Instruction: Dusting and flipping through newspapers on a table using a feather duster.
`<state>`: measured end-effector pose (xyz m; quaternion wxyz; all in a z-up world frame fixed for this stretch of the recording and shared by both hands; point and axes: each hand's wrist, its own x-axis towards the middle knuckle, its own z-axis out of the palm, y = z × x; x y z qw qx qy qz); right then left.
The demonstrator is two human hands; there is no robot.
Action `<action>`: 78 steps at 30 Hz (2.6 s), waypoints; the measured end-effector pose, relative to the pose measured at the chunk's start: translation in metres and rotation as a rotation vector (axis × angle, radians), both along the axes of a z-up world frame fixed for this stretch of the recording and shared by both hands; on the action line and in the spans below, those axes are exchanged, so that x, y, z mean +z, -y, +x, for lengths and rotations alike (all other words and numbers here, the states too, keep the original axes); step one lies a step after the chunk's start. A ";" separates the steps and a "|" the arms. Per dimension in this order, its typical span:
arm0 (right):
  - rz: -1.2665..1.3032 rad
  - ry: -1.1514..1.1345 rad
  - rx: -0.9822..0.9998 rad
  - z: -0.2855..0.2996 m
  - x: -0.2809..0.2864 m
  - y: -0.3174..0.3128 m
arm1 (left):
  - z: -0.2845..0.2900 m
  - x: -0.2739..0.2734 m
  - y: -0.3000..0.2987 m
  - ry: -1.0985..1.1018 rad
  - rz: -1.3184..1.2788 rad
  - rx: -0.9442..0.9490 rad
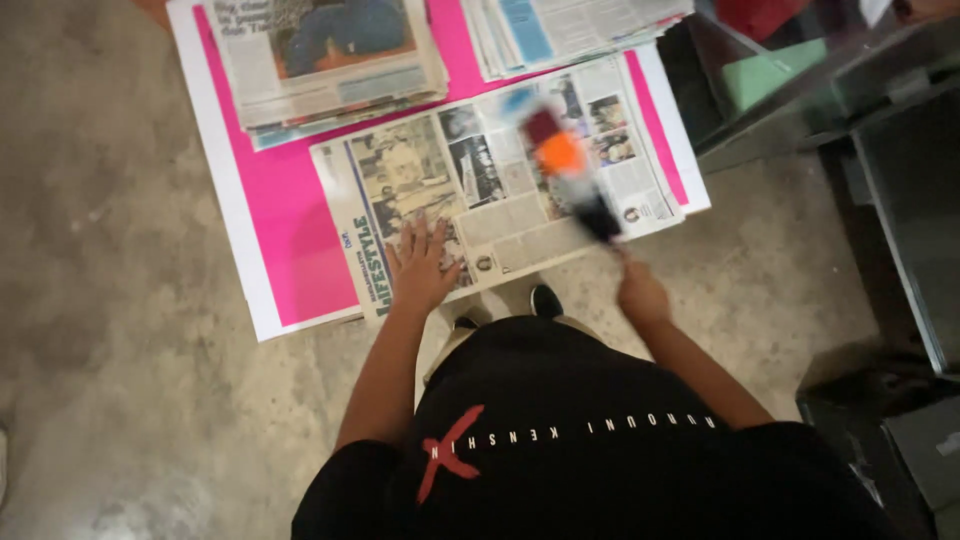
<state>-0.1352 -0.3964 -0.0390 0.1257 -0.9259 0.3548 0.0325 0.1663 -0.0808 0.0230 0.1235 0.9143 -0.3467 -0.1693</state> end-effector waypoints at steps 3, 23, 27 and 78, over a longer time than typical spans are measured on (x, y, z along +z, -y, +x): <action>0.196 -0.113 -0.272 0.028 0.096 0.003 | -0.004 0.014 0.000 -0.019 0.069 -0.006; 0.440 0.090 0.339 0.121 0.134 -0.039 | -0.073 0.025 -0.054 0.180 0.027 0.302; 0.379 0.014 0.467 0.110 0.100 -0.015 | -0.078 0.029 -0.073 -0.055 -0.413 1.155; 0.384 0.257 0.040 0.234 0.128 0.063 | -0.011 0.027 0.080 -0.119 -0.258 0.800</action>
